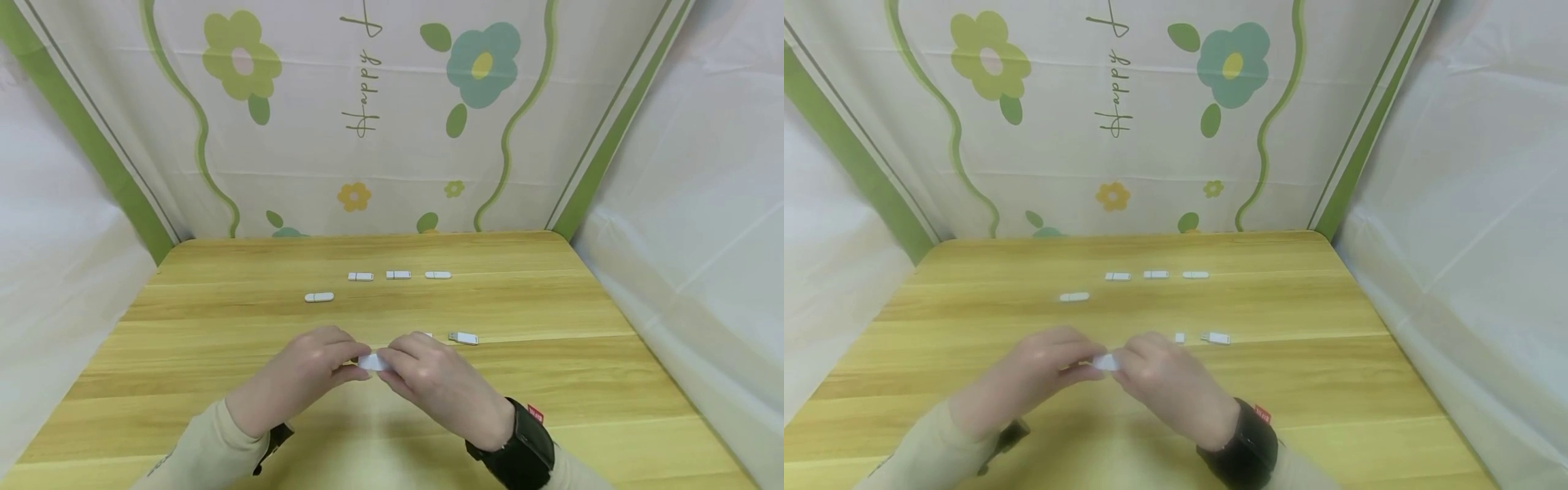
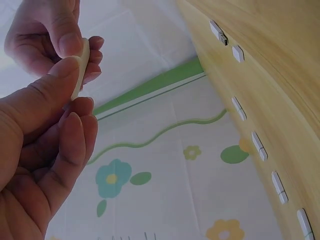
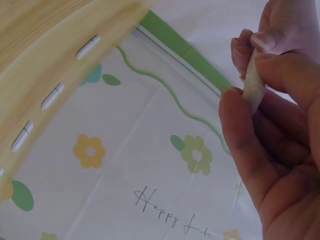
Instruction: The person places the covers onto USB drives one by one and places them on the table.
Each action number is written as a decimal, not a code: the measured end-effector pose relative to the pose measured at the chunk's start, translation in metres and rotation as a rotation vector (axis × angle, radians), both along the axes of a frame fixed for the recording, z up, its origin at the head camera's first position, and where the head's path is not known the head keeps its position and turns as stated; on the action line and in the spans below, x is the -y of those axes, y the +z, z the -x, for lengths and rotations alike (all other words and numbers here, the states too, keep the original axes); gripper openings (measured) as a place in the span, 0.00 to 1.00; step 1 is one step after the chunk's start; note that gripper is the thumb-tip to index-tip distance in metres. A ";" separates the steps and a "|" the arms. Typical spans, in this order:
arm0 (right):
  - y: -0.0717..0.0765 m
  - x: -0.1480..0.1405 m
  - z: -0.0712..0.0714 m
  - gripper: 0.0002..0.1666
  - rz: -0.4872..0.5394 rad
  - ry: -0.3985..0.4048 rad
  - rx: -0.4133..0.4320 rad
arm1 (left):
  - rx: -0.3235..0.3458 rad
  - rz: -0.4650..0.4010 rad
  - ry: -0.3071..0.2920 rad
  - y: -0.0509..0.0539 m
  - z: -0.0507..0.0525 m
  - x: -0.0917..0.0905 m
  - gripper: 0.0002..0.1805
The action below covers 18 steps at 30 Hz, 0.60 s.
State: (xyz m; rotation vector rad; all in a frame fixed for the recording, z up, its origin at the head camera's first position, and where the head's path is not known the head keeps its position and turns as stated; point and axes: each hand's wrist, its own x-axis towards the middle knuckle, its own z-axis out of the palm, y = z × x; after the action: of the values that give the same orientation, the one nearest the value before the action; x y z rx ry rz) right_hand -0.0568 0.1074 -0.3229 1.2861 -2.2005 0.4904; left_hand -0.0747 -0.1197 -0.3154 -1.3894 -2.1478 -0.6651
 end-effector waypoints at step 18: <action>-0.002 0.003 0.011 0.14 -0.054 -0.008 0.006 | 0.049 0.064 0.055 -0.006 0.006 -0.002 0.15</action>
State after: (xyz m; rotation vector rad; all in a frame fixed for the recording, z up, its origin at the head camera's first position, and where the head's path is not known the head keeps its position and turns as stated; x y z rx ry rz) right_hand -0.0679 0.1048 -0.3246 1.3051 -2.2369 0.4351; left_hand -0.0804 -0.1175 -0.3216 -1.3542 -2.2553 -0.6206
